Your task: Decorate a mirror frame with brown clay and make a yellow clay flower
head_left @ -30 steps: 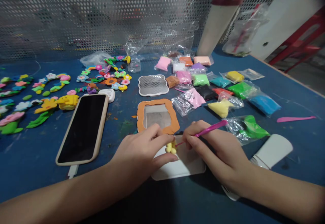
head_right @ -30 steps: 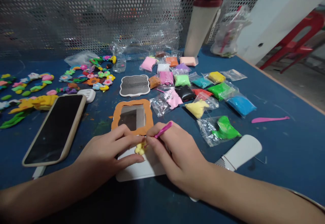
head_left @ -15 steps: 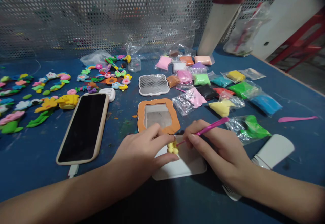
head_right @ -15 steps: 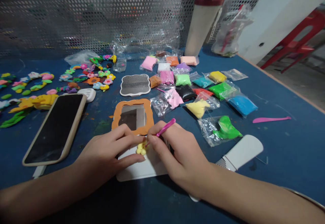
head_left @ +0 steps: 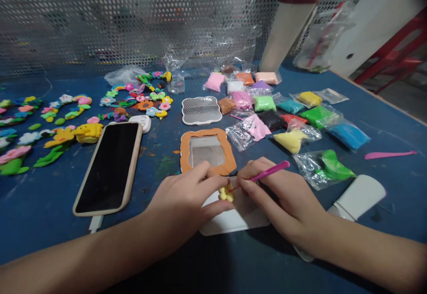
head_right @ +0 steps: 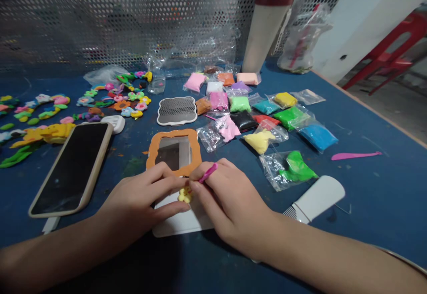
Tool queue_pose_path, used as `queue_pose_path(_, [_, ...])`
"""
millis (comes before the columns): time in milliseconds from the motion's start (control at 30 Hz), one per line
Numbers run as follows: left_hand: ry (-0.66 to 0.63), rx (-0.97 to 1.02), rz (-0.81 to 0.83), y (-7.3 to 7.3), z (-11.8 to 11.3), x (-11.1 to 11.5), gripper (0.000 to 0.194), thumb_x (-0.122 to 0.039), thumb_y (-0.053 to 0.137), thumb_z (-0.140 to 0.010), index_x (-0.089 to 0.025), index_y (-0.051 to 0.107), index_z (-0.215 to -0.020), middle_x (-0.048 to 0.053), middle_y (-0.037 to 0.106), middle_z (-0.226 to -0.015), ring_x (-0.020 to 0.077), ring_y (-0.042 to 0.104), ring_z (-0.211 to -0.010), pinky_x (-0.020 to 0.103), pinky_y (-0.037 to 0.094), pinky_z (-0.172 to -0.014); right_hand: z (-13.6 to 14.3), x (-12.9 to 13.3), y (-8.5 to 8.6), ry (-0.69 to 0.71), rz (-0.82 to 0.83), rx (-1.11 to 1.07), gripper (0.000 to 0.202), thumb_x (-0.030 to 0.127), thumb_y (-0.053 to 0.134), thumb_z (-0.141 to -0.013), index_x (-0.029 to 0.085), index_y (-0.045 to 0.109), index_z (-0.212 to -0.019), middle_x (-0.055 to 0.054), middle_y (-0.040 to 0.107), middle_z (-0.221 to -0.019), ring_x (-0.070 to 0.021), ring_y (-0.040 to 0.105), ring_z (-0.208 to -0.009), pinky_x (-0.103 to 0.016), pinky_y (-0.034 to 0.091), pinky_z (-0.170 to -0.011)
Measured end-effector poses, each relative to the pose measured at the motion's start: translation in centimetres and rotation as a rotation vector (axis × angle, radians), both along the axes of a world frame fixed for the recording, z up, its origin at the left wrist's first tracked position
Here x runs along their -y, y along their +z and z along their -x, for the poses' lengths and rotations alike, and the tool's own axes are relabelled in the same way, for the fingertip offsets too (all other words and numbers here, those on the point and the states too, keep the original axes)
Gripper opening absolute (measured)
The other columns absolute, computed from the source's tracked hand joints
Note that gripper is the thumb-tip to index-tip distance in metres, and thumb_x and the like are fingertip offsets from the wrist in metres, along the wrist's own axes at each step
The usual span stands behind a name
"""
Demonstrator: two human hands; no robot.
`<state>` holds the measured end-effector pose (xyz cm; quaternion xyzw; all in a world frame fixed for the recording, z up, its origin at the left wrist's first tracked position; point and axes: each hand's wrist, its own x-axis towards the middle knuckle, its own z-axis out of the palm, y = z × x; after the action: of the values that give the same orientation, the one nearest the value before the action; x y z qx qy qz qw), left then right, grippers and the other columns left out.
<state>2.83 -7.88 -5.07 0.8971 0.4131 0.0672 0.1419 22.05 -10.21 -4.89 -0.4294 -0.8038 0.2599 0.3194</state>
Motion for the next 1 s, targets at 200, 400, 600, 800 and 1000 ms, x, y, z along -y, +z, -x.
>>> queue_pose_path(200, [-0.012, 0.029, -0.007, 0.05, 0.04, -0.11, 0.023, -0.042, 0.052, -0.086, -0.028, 0.061, -0.102, -0.002, 0.056, -0.085, 0.0134, 0.06, -0.075, 0.023, 0.04, -0.056, -0.21, -0.05, -0.14, -0.148, 0.256, -0.281, 0.021, 0.028, 0.038, -0.095, 0.021, 0.051, -0.08, 0.002, 0.052, -0.069, -0.0105, 0.049, -0.06, -0.022, 0.04, -0.054])
queue_pose_path(400, [-0.006, 0.019, 0.007, 0.3, 0.04, -0.03, 0.025, -0.042, 0.054, -0.085, -0.027, 0.06, -0.104, -0.002, 0.056, -0.084, 0.0137, 0.061, -0.073, 0.023, 0.04, -0.055, -0.3, 0.22, 0.11, -0.078, 0.158, -0.249, 0.02, 0.021, 0.04, -0.094, 0.02, 0.051, -0.077, 0.001, 0.052, -0.069, -0.0104, 0.048, -0.059, -0.023, 0.039, -0.053])
queue_pose_path(600, [-0.032, 0.021, -0.048, -0.12, 0.11, -0.07, 0.03, -0.037, 0.057, -0.084, -0.028, 0.059, -0.113, -0.002, 0.057, -0.086, 0.0126, 0.061, -0.072, 0.022, 0.038, -0.052, -0.4, 0.39, 0.5, 0.06, 0.027, -0.139, 0.016, 0.011, 0.04, -0.089, 0.021, 0.051, -0.084, 0.0, 0.055, -0.073, -0.0129, 0.05, -0.067, -0.028, 0.042, -0.065])
queue_pose_path(800, [-0.023, 0.003, -0.043, -0.27, 0.02, -0.14, 0.031, -0.037, 0.059, -0.082, -0.031, 0.06, -0.113, -0.002, 0.056, -0.085, 0.0115, 0.06, -0.071, 0.021, 0.036, -0.051, -0.35, 0.26, 0.62, 0.098, -0.046, -0.063, 0.016, 0.008, 0.04, -0.087, 0.022, 0.047, -0.085, 0.0, 0.053, -0.072, -0.014, 0.049, -0.068, -0.03, 0.04, -0.068])
queue_pose_path(1000, [-0.033, 0.026, -0.032, -0.31, 0.2, -0.1, 0.027, -0.04, 0.057, -0.083, -0.03, 0.061, -0.108, -0.003, 0.055, -0.084, 0.0108, 0.058, -0.07, 0.02, 0.034, -0.05, -0.34, 0.27, 0.39, 0.104, -0.045, -0.042, 0.016, 0.008, 0.04, -0.088, 0.022, 0.047, -0.087, -0.002, 0.058, -0.078, -0.0149, 0.053, -0.072, -0.031, 0.04, -0.069])
